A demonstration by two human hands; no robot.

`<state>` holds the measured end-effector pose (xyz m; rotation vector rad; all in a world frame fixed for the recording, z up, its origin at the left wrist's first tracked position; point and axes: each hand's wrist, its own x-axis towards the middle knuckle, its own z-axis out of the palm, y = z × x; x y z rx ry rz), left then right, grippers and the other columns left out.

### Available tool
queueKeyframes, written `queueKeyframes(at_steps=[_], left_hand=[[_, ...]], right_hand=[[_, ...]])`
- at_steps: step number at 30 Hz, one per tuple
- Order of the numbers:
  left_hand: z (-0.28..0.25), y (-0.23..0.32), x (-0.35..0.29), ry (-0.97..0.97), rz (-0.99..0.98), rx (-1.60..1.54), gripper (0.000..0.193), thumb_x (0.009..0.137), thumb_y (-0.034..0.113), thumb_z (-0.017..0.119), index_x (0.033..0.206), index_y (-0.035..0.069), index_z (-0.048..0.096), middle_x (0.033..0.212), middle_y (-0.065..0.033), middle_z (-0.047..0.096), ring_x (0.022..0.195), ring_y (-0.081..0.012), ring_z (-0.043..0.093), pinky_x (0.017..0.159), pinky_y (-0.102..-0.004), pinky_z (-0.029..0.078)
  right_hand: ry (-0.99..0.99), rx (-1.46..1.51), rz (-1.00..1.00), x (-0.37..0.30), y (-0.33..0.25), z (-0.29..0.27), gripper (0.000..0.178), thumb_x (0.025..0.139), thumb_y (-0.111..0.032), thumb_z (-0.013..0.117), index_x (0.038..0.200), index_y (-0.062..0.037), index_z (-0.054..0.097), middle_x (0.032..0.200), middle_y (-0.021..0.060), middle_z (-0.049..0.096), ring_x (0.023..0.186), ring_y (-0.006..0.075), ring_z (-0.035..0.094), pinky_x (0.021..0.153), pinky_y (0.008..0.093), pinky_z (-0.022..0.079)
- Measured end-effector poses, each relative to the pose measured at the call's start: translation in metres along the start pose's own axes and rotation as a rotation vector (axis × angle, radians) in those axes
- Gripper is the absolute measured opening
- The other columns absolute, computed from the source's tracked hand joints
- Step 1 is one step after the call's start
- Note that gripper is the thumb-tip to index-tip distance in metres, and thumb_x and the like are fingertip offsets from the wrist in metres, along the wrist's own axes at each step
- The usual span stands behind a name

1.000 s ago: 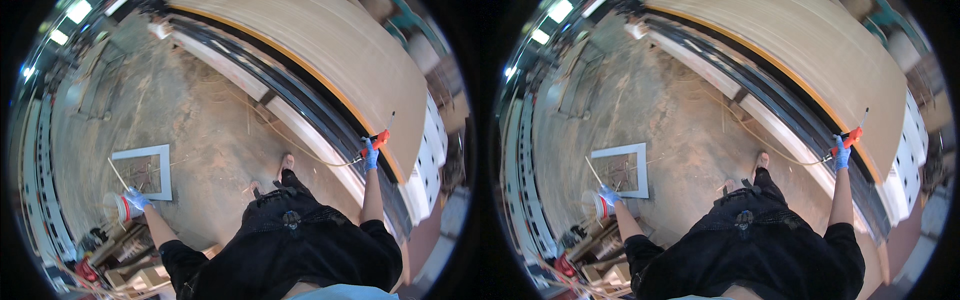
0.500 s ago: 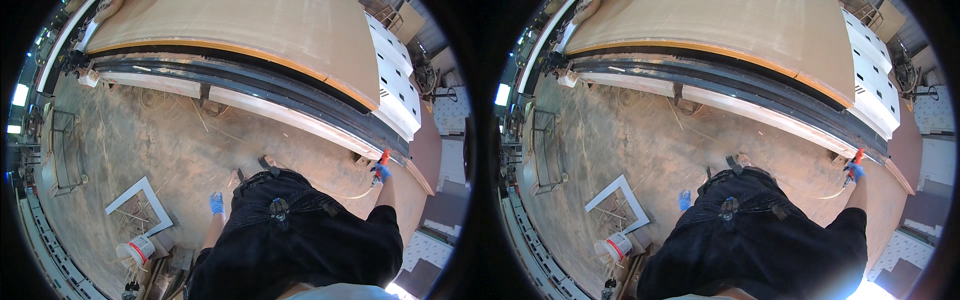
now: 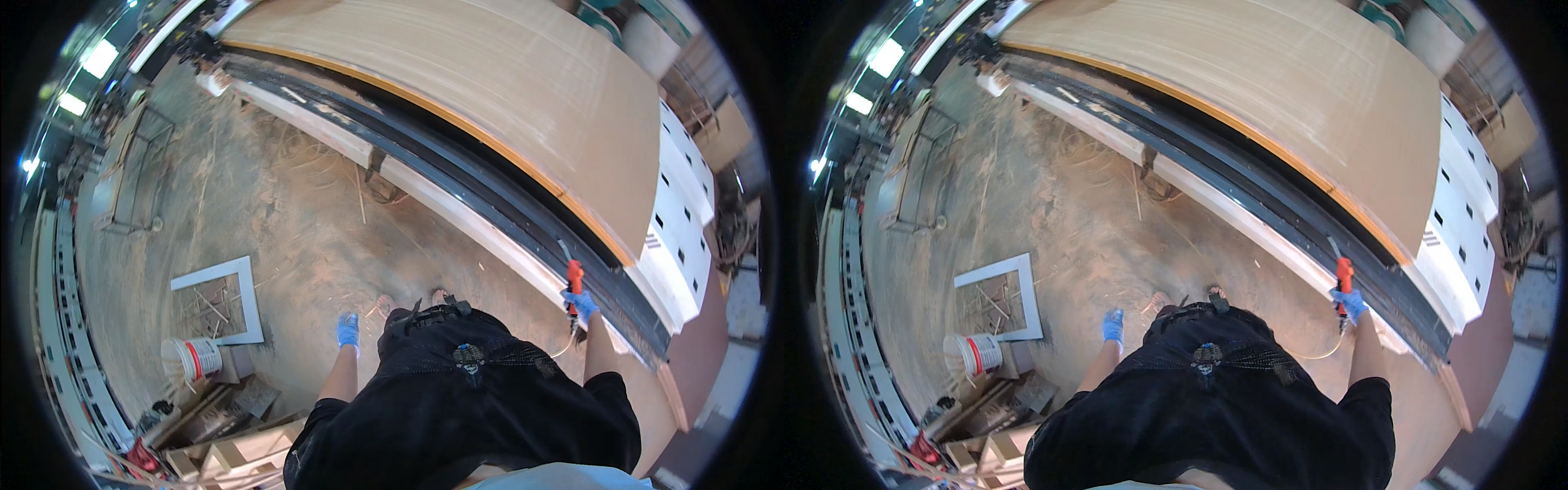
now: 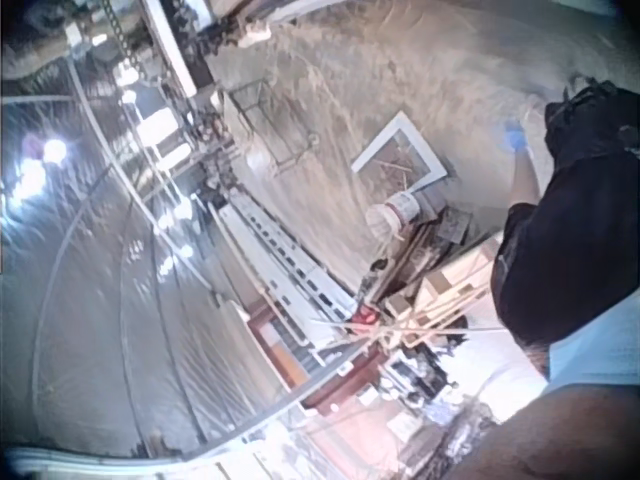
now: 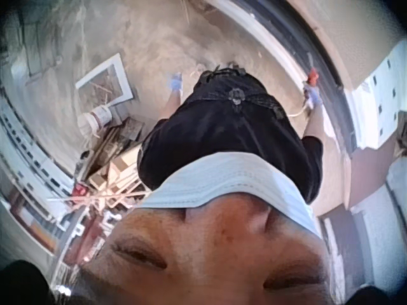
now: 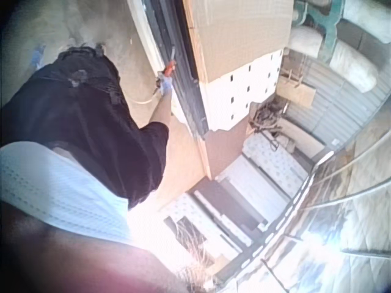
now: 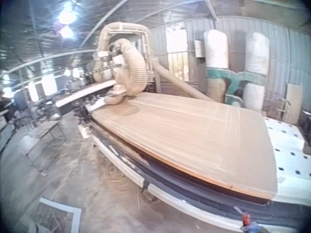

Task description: The person picks up and stacks rectangular wood panels, moves them across the workshop floor, and places them on a workbench. They use a handheld air blower to clean dust from the panels and the workbench surface. The person then operates a computer terminal, using the keyboard and mouse to interact with the machine interface.

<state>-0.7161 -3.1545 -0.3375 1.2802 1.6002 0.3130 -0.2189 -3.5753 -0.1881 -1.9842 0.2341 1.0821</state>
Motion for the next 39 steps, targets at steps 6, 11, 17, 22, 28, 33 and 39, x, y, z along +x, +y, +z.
queueKeyframes(at_steps=[6, 11, 17, 22, 28, 33, 39], left_hand=[[0.009, -0.002, -0.047, -0.004, -0.073, -0.103, 0.038, 0.087, 0.024, 0.063, 0.118, 0.006, 0.055, 0.113, -0.0131, 0.061, 0.103, -0.0209, 0.057, 0.090, -0.0333, 0.044], [-0.008, -0.020, -0.061, 0.092, -0.030, -0.050, 0.038, 0.087, 0.025, 0.064, 0.119, 0.006, 0.055, 0.114, -0.0134, 0.060, 0.105, -0.0220, 0.057, 0.090, -0.0332, 0.044], [-0.045, -0.029, -0.056, 0.221, -0.049, -0.107, 0.038, 0.086, 0.022, 0.064, 0.118, 0.004, 0.056, 0.116, -0.0119, 0.060, 0.104, -0.0220, 0.057, 0.091, -0.0336, 0.044], [-0.081, -0.026, -0.030, 0.257, -0.118, -0.045, 0.038, 0.086, 0.021, 0.063, 0.116, -0.001, 0.056, 0.115, -0.0144, 0.060, 0.103, -0.0228, 0.057, 0.093, -0.0331, 0.043], [-0.154, -0.025, 0.019, 0.273, -0.177, -0.130, 0.038, 0.088, 0.025, 0.060, 0.116, -0.001, 0.057, 0.115, -0.0146, 0.060, 0.108, -0.0229, 0.054, 0.096, -0.0341, 0.040], [-0.219, 0.005, 0.062, 0.240, -0.144, -0.058, 0.037, 0.089, 0.023, 0.058, 0.117, 0.000, 0.056, 0.116, -0.0133, 0.060, 0.109, -0.0217, 0.053, 0.096, -0.0345, 0.040], [-0.238, -0.023, 0.092, 0.253, -0.242, -0.192, 0.034, 0.089, 0.019, 0.058, 0.117, -0.001, 0.056, 0.114, -0.0116, 0.059, 0.107, -0.0210, 0.053, 0.095, -0.0346, 0.040]], right_hand=[[-0.155, -0.056, -0.152, 0.083, -0.071, 0.087, 0.028, 0.075, -0.030, 0.075, 0.080, -0.0098, 0.056, 0.064, 0.0026, 0.056, 0.053, 0.0135, 0.053, 0.047, 0.0326, 0.044], [-0.254, -0.129, -0.238, 0.112, -0.161, 0.191, 0.030, 0.075, -0.031, 0.073, 0.074, -0.0081, 0.055, 0.060, 0.0037, 0.054, 0.048, 0.0149, 0.050, 0.044, 0.0322, 0.043], [-0.279, -0.130, -0.371, 0.134, -0.262, 0.289, 0.033, 0.073, -0.034, 0.075, 0.067, -0.0073, 0.057, 0.057, 0.0041, 0.055, 0.047, 0.0150, 0.050, 0.047, 0.0298, 0.040], [-0.240, -0.180, -0.413, 0.130, -0.326, 0.368, 0.032, 0.075, -0.034, 0.073, 0.073, -0.0066, 0.058, 0.060, 0.0047, 0.056, 0.049, 0.0149, 0.051, 0.046, 0.0315, 0.040], [-0.265, -0.303, -0.403, 0.103, -0.357, 0.464, 0.032, 0.078, -0.036, 0.069, 0.082, -0.0066, 0.057, 0.062, 0.0048, 0.055, 0.049, 0.0148, 0.050, 0.046, 0.0324, 0.043], [-0.204, -0.218, -0.475, 0.097, -0.364, 0.483, 0.035, 0.079, -0.039, 0.069, 0.078, -0.0068, 0.056, 0.061, 0.0038, 0.055, 0.047, 0.0134, 0.049, 0.044, 0.0307, 0.041], [0.150, -0.017, -0.470, 0.087, -0.338, 0.437, 0.034, 0.079, -0.038, 0.069, 0.072, -0.0083, 0.054, 0.057, 0.0027, 0.053, 0.043, 0.0125, 0.046, 0.042, 0.0295, 0.039]])
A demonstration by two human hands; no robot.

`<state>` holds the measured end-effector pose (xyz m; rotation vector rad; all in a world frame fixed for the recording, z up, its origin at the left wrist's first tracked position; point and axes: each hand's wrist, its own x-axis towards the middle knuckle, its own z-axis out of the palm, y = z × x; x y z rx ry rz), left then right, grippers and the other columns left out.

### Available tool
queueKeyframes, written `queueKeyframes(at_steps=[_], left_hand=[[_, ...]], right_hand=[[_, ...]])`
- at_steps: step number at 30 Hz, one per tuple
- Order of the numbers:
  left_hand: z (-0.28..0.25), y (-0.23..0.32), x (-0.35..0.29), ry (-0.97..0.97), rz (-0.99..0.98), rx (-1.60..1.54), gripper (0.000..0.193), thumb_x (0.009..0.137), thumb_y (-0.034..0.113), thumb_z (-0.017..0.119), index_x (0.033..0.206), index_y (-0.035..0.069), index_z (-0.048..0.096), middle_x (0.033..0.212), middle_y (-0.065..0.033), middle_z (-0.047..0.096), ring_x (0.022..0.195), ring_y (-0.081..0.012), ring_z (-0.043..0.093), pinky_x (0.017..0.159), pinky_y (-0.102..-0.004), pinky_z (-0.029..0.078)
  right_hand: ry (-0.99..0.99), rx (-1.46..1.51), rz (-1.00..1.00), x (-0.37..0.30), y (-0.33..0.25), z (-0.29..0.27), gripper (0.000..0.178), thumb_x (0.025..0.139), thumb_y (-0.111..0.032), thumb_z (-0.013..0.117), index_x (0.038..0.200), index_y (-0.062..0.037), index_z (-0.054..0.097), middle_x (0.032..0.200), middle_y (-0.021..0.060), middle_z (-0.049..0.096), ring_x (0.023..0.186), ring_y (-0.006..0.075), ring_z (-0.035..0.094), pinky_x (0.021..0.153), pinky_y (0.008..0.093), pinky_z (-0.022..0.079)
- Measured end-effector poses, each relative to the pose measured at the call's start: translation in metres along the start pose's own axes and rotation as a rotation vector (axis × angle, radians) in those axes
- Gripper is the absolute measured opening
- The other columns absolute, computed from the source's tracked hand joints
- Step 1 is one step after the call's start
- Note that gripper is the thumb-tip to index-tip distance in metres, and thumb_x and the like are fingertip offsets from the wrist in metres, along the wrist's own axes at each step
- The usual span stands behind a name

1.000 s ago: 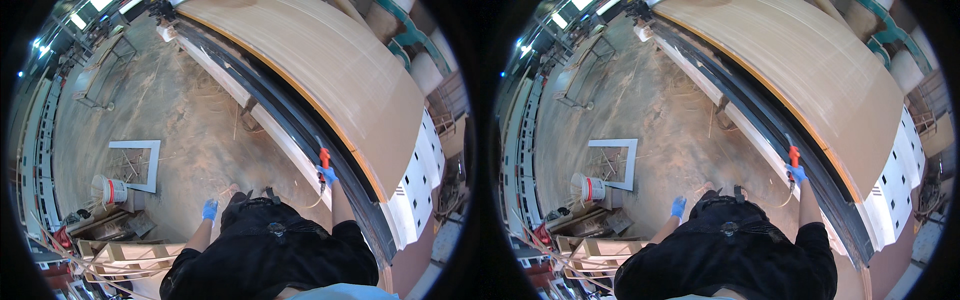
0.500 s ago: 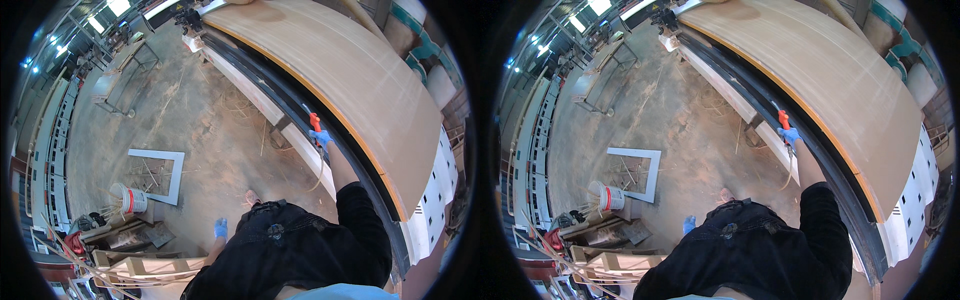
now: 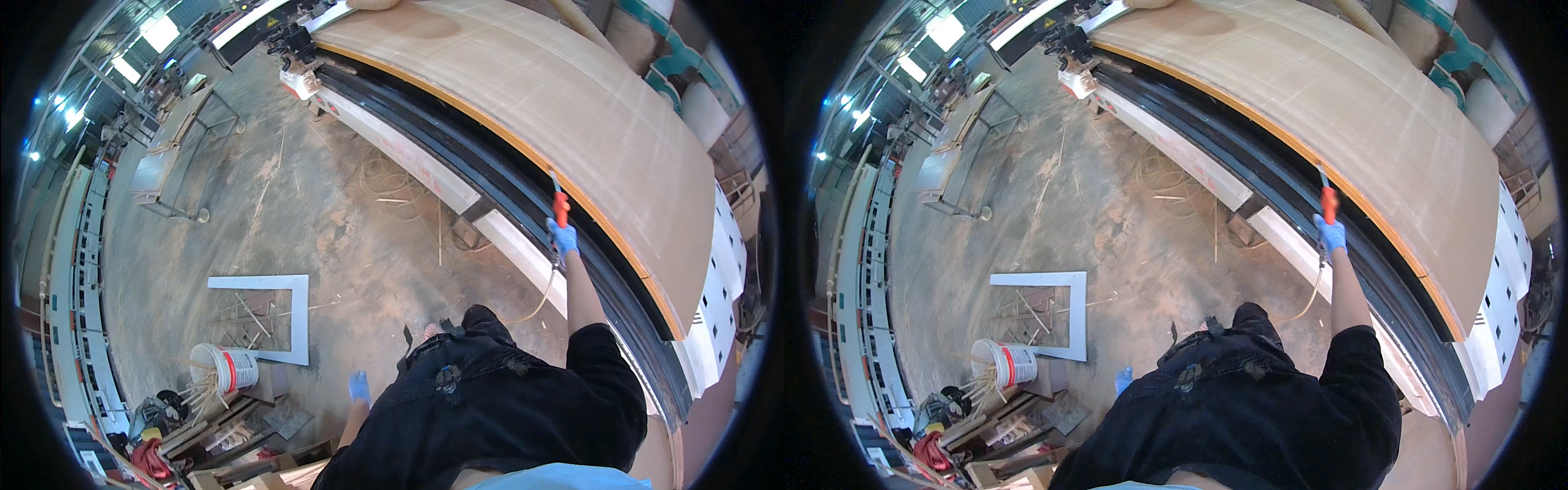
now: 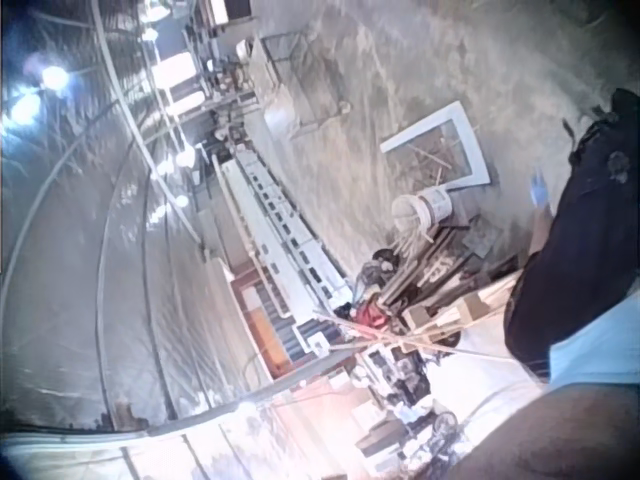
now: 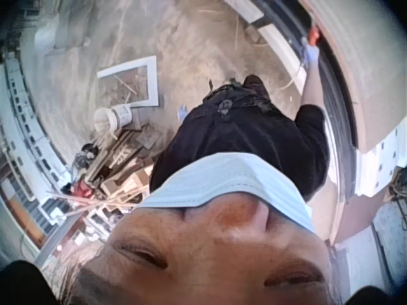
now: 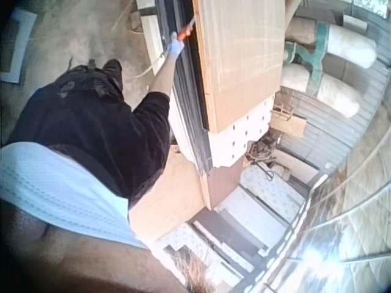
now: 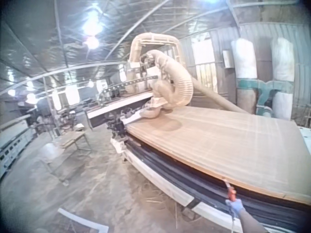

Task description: The person picks up and stacks rectangular wood panels, moves them across the workshop floor, and places them on a workbench. They use a handheld air blower to clean dust from the panels and the workbench surface. The person then operates a computer terminal, using the keyboard and mouse to interact with the machine interface.

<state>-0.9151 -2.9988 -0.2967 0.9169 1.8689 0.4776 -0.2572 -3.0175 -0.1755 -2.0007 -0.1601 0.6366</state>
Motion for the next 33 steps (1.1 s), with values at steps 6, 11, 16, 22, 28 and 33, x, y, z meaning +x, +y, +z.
queueKeyframes(at_steps=[6, 11, 16, 22, 28, 33], left_hand=[[0.008, -0.038, 0.059, -0.125, -0.068, 0.079, 0.039, 0.089, 0.023, 0.058, 0.119, -0.002, 0.055, 0.116, -0.0143, 0.059, 0.107, -0.0224, 0.053, 0.095, -0.0356, 0.040], [0.029, 0.034, 0.077, -0.134, 0.002, 0.148, 0.039, 0.089, 0.025, 0.057, 0.118, -0.001, 0.056, 0.117, -0.0150, 0.060, 0.108, -0.0235, 0.054, 0.095, -0.0359, 0.041], [0.053, 0.140, 0.096, -0.070, 0.086, 0.147, 0.037, 0.089, 0.025, 0.058, 0.116, 0.001, 0.058, 0.114, -0.0128, 0.061, 0.105, -0.0218, 0.055, 0.094, -0.0354, 0.041], [0.086, 0.199, 0.135, 0.003, 0.072, 0.085, 0.032, 0.089, 0.023, 0.060, 0.113, 0.002, 0.059, 0.110, -0.0108, 0.061, 0.102, -0.0197, 0.055, 0.092, -0.0335, 0.042], [0.125, 0.172, 0.184, 0.050, 0.016, -0.263, 0.029, 0.089, 0.023, 0.058, 0.109, 0.002, 0.061, 0.104, -0.0108, 0.064, 0.098, -0.0213, 0.057, 0.089, -0.0349, 0.044], [0.119, 0.150, 0.211, 0.011, 0.046, 0.167, 0.035, 0.089, 0.030, 0.057, 0.110, 0.002, 0.061, 0.113, -0.0155, 0.062, 0.108, -0.0262, 0.057, 0.094, -0.0366, 0.043]], right_hand=[[0.020, -0.028, 0.071, 0.018, -0.003, -0.016, 0.030, 0.080, -0.037, 0.069, 0.082, -0.0094, 0.058, 0.056, 0.0023, 0.053, 0.041, 0.0133, 0.047, 0.038, 0.0292, 0.037], [-0.122, -0.020, -0.027, 0.055, -0.063, 0.067, 0.033, 0.080, -0.039, 0.069, 0.074, -0.0087, 0.058, 0.057, 0.0026, 0.055, 0.045, 0.0133, 0.049, 0.043, 0.0297, 0.038], [-0.271, -0.018, -0.021, 0.118, -0.153, 0.164, 0.040, 0.081, -0.046, 0.065, 0.086, -0.0066, 0.061, 0.058, 0.0028, 0.053, 0.045, 0.0145, 0.047, 0.043, 0.0303, 0.039], [-0.407, -0.040, -0.061, 0.168, -0.242, 0.268, 0.044, 0.080, -0.051, 0.063, 0.083, -0.0079, 0.058, 0.058, 0.0039, 0.052, 0.044, 0.0160, 0.047, 0.042, 0.0318, 0.040], [-0.461, -0.194, -0.069, 0.229, -0.164, 0.338, 0.043, 0.077, -0.049, 0.069, 0.068, -0.0077, 0.061, 0.058, 0.0044, 0.057, 0.047, 0.0154, 0.051, 0.043, 0.0316, 0.039], [-0.442, -0.135, 0.028, 0.245, -0.186, 0.386, 0.042, 0.078, -0.049, 0.068, 0.071, -0.0084, 0.061, 0.060, 0.0046, 0.057, 0.046, 0.0152, 0.051, 0.043, 0.0324, 0.038]])
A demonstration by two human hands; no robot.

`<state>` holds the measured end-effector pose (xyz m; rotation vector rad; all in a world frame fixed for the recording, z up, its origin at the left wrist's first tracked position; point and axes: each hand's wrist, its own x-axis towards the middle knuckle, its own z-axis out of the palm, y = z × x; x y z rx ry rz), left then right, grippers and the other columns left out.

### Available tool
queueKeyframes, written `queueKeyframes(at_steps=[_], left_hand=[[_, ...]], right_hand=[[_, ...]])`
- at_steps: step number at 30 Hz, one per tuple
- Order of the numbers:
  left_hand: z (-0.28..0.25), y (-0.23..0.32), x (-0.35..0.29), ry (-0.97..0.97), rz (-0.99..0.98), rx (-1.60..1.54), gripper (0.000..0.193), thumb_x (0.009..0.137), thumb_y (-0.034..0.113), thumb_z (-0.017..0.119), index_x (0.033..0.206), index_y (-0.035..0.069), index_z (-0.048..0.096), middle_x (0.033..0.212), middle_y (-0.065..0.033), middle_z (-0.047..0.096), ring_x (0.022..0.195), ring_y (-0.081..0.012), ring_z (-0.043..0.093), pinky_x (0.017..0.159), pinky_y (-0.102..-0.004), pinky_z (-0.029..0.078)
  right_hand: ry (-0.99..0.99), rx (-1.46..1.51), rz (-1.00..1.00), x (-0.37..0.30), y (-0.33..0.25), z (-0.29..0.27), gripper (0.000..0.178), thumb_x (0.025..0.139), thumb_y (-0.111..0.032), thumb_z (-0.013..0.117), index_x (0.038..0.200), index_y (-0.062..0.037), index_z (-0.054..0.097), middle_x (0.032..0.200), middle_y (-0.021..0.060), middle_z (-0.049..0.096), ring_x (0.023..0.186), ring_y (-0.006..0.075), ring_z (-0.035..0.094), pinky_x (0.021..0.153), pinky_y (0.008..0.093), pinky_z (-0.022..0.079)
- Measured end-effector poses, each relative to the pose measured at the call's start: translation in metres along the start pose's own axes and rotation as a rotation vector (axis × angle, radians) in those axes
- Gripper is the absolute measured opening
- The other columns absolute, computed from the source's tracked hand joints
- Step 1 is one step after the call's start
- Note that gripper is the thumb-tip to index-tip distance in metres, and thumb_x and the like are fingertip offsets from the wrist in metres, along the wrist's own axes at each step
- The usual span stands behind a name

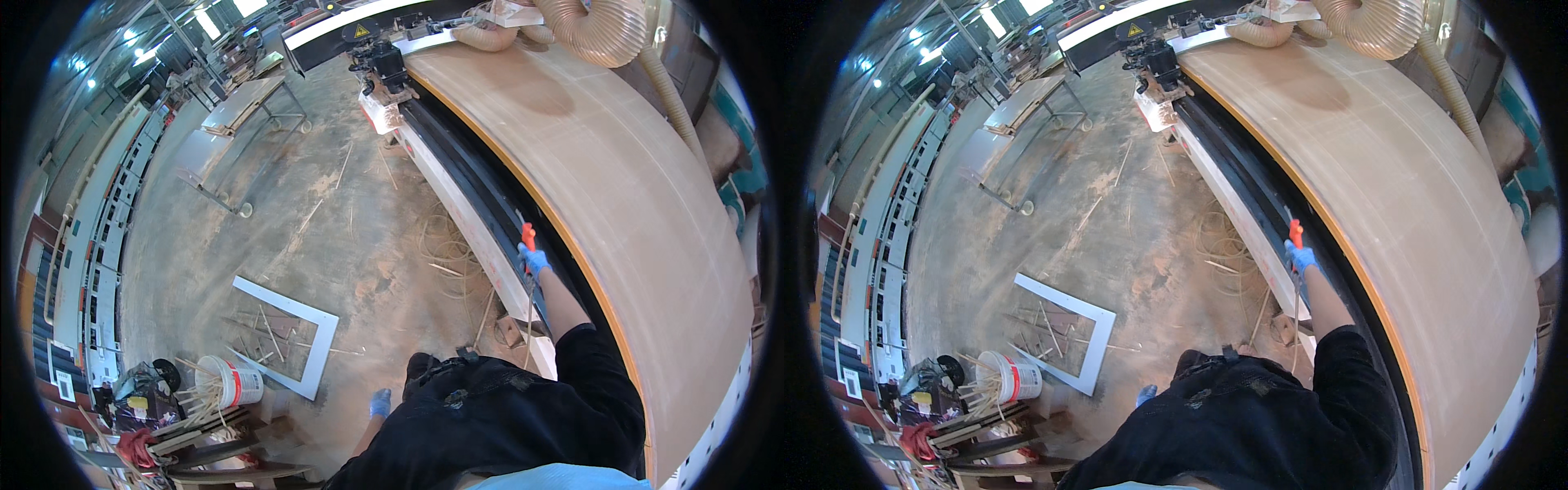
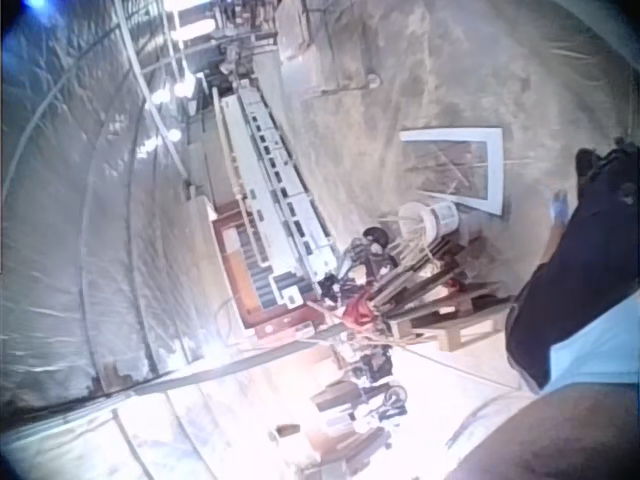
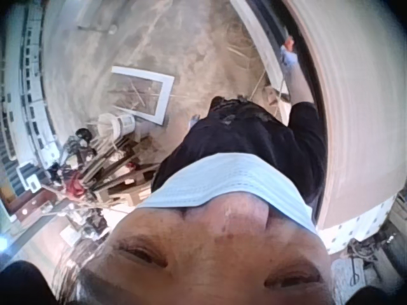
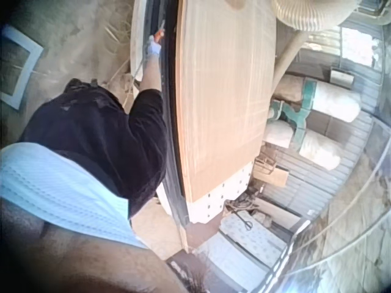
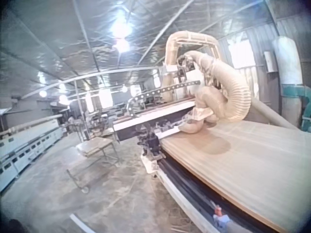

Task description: The person picks up and stacks rectangular wood panels, moves them across the workshop floor, and places them on a workbench. They use a handheld air blower to clean dust from the panels and the workbench surface. The person then operates a computer terminal, using the keyboard and mouse to interact with the machine interface.

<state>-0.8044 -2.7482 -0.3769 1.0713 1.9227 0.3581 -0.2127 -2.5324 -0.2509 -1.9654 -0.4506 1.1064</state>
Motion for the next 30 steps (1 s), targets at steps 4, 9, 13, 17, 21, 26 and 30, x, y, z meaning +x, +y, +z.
queueKeyframes(at_steps=[4, 9, 13, 17, 21, 26, 30], left_hand=[[-0.021, -0.009, 0.044, -0.055, -0.051, 0.042, 0.042, 0.089, 0.033, 0.057, 0.114, 0.000, 0.060, 0.118, -0.0165, 0.060, 0.111, -0.0268, 0.055, 0.097, -0.0355, 0.041], [-0.059, 0.045, 0.132, -0.132, -0.061, -0.062, 0.043, 0.089, 0.034, 0.057, 0.116, 0.000, 0.059, 0.118, -0.0160, 0.060, 0.111, -0.0256, 0.055, 0.095, -0.0355, 0.042], [-0.102, 0.135, 0.193, -0.022, 0.013, -0.093, 0.040, 0.089, 0.032, 0.058, 0.112, 0.000, 0.060, 0.108, -0.0136, 0.063, 0.102, -0.0217, 0.056, 0.091, -0.0346, 0.043], [-0.146, 0.165, 0.250, 0.031, 0.063, -0.237, 0.036, 0.088, 0.030, 0.060, 0.110, 0.001, 0.061, 0.104, -0.0118, 0.063, 0.097, -0.0201, 0.056, 0.088, -0.0333, 0.044], [-0.190, 0.158, 0.296, 0.075, 0.069, -0.163, 0.034, 0.087, 0.027, 0.060, 0.109, 0.001, 0.061, 0.105, -0.0115, 0.063, 0.097, -0.0212, 0.056, 0.088, -0.0333, 0.045], [-0.206, 0.190, 0.315, -0.026, 0.099, 0.179, 0.032, 0.090, 0.027, 0.052, 0.099, -0.001, 0.064, 0.092, -0.0123, 0.066, 0.086, -0.0223, 0.060, 0.076, -0.0365, 0.047], [-0.187, 0.145, 0.367, -0.020, 0.107, 0.055, 0.042, 0.091, 0.036, 0.048, 0.098, -0.002, 0.064, 0.094, -0.0190, 0.066, 0.087, -0.0339, 0.061, 0.076, -0.0460, 0.046]], right_hand=[[-0.034, 0.077, -0.027, 0.011, -0.097, 0.021, 0.045, 0.078, -0.053, 0.064, 0.078, -0.0078, 0.059, 0.057, 0.0050, 0.053, 0.043, 0.0172, 0.049, 0.040, 0.0330, 0.039], [-0.014, 0.055, -0.090, 0.037, -0.200, 0.072, 0.044, 0.080, -0.053, 0.062, 0.073, -0.0098, 0.057, 0.057, 0.0039, 0.053, 0.047, 0.0170, 0.049, 0.044, 0.0328, 0.039], [0.037, 0.042, -0.145, 0.066, -0.253, 0.111, 0.045, 0.080, -0.053, 0.062, 0.073, -0.0086, 0.057, 0.058, 0.0045, 0.053, 0.049, 0.0176, 0.049, 0.046, 0.0333, 0.041], [0.035, 0.057, -0.165, 0.083, -0.303, 0.160, 0.047, 0.080, -0.056, 0.061, 0.075, -0.0095, 0.058, 0.060, 0.0045, 0.054, 0.054, 0.0171, 0.050, 0.050, 0.0339, 0.042], [0.032, 0.037, -0.178, 0.094, -0.325, 0.192, 0.055, 0.079, -0.062, 0.058, 0.085, -0.0077, 0.060, 0.059, 0.0025, 0.053, 0.047, 0.0159, 0.048, 0.046, 0.0309, 0.041], [0.105, 0.094, -0.138, 0.128, -0.326, 0.190, 0.055, 0.079, -0.064, 0.056, 0.080, -0.0085, 0.060, 0.061, 0.0049, 0.055, 0.056, 0.0171, 0.052, 0.051, 0.0334, 0.043], [0.094, 0.153, -0.086, 0.151, -0.357, 0.203, 0.057, 0.080, -0.064, 0.055, 0.084, -0.0081, 0.062, 0.060, 0.0048, 0.054, 0.051, 0.0174, 0.051, 0.050, 0.0326, 0.041]])
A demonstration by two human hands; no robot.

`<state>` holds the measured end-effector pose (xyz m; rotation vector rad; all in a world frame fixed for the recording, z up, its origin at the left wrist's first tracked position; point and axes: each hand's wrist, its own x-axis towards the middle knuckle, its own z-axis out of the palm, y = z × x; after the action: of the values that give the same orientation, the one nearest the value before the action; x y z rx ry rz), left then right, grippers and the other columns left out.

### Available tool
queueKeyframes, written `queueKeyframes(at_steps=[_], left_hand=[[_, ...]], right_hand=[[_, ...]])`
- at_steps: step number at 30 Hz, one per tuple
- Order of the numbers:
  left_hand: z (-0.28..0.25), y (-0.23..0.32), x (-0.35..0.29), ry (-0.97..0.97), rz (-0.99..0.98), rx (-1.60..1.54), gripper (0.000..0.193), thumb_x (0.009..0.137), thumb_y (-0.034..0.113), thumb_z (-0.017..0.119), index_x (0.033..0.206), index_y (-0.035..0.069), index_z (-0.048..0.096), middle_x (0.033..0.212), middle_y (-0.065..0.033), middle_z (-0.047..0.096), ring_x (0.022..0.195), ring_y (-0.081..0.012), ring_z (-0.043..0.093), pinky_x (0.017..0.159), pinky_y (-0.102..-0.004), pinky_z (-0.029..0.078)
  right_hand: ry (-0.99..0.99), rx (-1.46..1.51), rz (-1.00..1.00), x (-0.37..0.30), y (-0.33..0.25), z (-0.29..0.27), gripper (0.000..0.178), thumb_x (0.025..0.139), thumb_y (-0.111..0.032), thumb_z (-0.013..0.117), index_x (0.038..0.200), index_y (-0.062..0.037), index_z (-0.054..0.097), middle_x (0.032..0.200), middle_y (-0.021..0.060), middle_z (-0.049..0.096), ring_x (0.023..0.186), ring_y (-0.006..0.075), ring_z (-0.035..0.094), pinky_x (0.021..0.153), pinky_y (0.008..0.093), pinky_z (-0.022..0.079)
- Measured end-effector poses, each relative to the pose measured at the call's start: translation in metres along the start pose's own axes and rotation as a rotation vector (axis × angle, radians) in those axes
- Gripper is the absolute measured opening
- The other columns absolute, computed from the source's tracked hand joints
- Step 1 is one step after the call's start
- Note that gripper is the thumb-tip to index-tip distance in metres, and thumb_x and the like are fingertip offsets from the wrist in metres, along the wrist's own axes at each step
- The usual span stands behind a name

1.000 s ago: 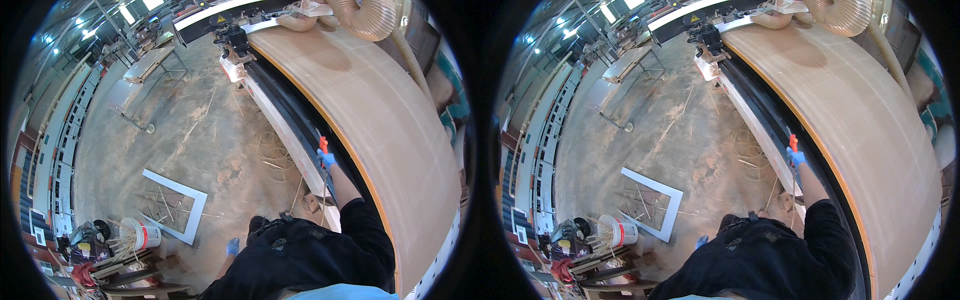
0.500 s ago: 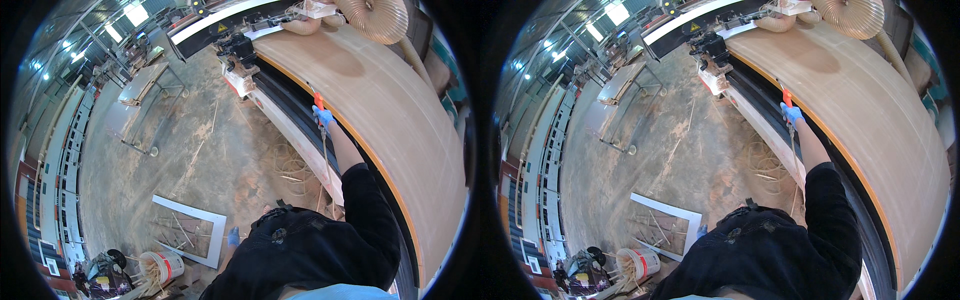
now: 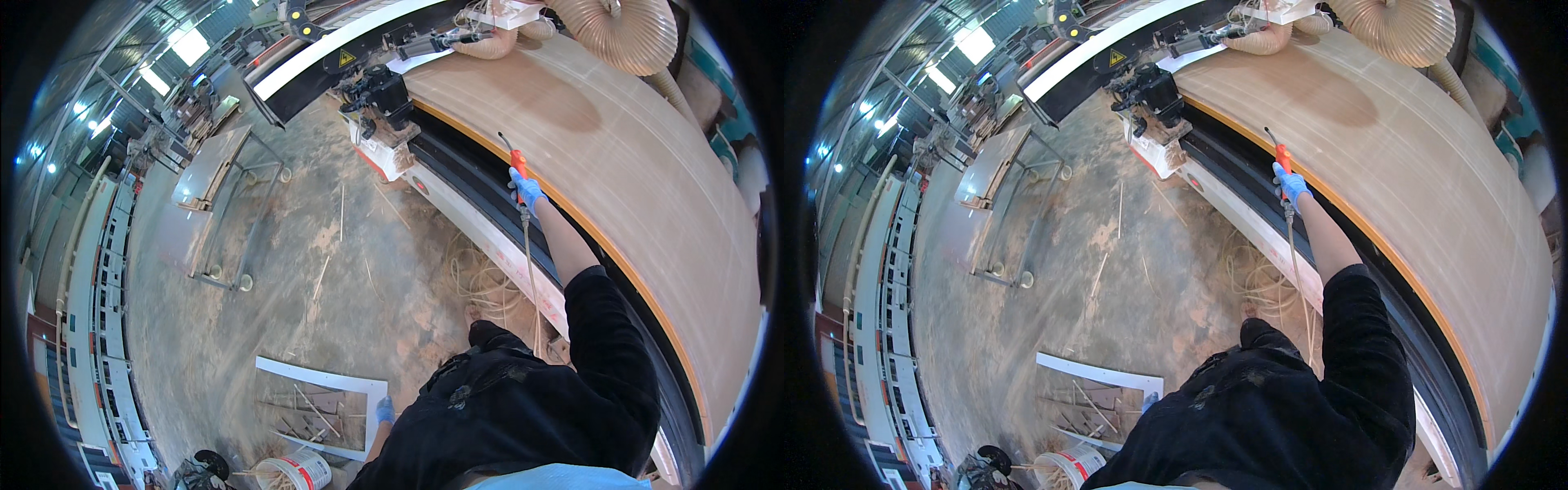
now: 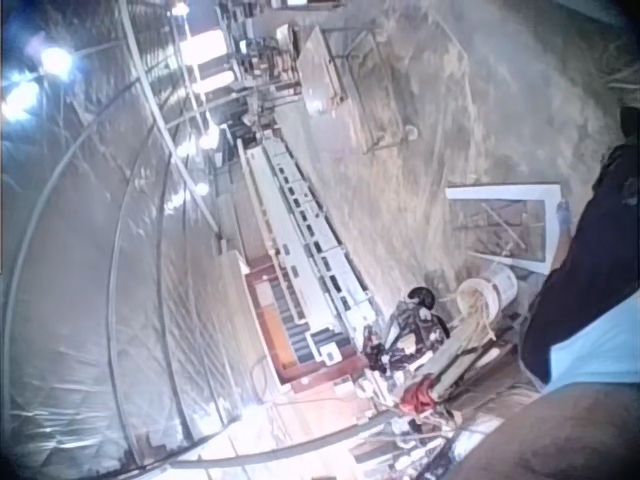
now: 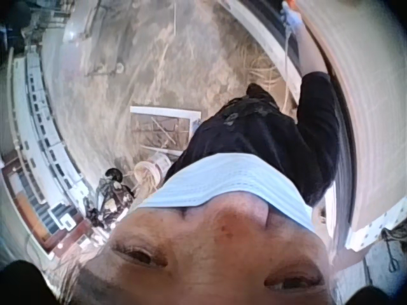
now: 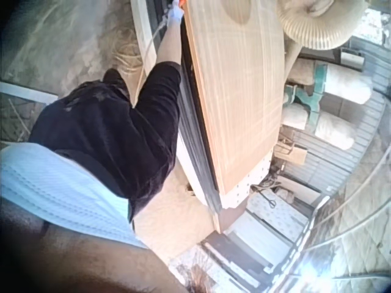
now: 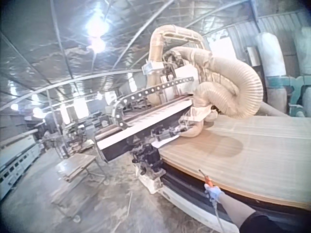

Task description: The person picks up and stacks rectangular wood panels, moves them across the workshop floor, and places them on a workbench. They use a handheld air blower to clean dust from the panels and the workbench surface. The person then operates a computer terminal, using the keyboard and mouse to interact with the machine interface.

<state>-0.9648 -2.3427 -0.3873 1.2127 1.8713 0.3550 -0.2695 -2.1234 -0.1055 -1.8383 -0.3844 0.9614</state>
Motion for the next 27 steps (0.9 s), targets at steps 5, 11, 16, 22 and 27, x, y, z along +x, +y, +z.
queueKeyframes(at_steps=[5, 11, 16, 22, 27], left_hand=[[0.036, 0.036, 0.056, 0.034, -0.020, 0.118, 0.049, 0.092, 0.042, 0.046, 0.104, -0.002, 0.062, 0.103, -0.0212, 0.064, 0.096, -0.0376, 0.058, 0.084, -0.0459, 0.044], [0.053, 0.118, 0.108, 0.049, 0.005, 0.006, 0.049, 0.091, 0.042, 0.050, 0.106, -0.003, 0.061, 0.102, -0.0208, 0.064, 0.095, -0.0350, 0.058, 0.083, -0.0434, 0.045], [0.063, 0.188, 0.132, 0.045, 0.062, -0.028, 0.050, 0.090, 0.043, 0.053, 0.107, -0.003, 0.061, 0.102, -0.0205, 0.064, 0.094, -0.0329, 0.059, 0.082, -0.0413, 0.045], [0.062, 0.163, 0.133, 0.048, -0.035, 0.091, 0.048, 0.090, 0.044, 0.051, 0.092, -0.002, 0.063, 0.092, -0.0232, 0.063, 0.085, -0.0345, 0.058, 0.075, -0.0455, 0.043], [0.032, 0.166, 0.147, -0.081, -0.035, 0.425, 0.049, 0.091, 0.045, 0.050, 0.093, -0.002, 0.063, 0.093, -0.0210, 0.064, 0.085, -0.0335, 0.059, 0.076, -0.0450, 0.043]], right_hand=[[-0.038, -0.047, -0.009, 0.055, -0.033, 0.036, 0.059, 0.079, -0.066, 0.054, 0.087, -0.0087, 0.062, 0.062, 0.0053, 0.055, 0.049, 0.0178, 0.050, 0.048, 0.0328, 0.041], [-0.056, 0.051, 0.007, 0.122, -0.076, 0.081, 0.057, 0.078, -0.064, 0.059, 0.082, -0.0072, 0.060, 0.062, 0.0069, 0.056, 0.051, 0.0181, 0.050, 0.046, 0.0324, 0.040], [-0.057, 0.105, 0.016, 0.179, -0.101, 0.101, 0.054, 0.078, -0.061, 0.061, 0.083, -0.0071, 0.060, 0.062, 0.0074, 0.057, 0.051, 0.0180, 0.051, 0.045, 0.0335, 0.041], [-0.155, 0.050, -0.021, 0.210, -0.115, 0.150, 0.059, 0.078, -0.064, 0.059, 0.085, -0.0055, 0.061, 0.062, 0.0071, 0.057, 0.049, 0.0176, 0.051, 0.045, 0.0338, 0.041], [-0.180, -0.002, 0.000, 0.201, -0.106, 0.137, 0.060, 0.079, -0.065, 0.057, 0.089, -0.0055, 0.062, 0.063, 0.0073, 0.057, 0.049, 0.0176, 0.051, 0.048, 0.0345, 0.042]])
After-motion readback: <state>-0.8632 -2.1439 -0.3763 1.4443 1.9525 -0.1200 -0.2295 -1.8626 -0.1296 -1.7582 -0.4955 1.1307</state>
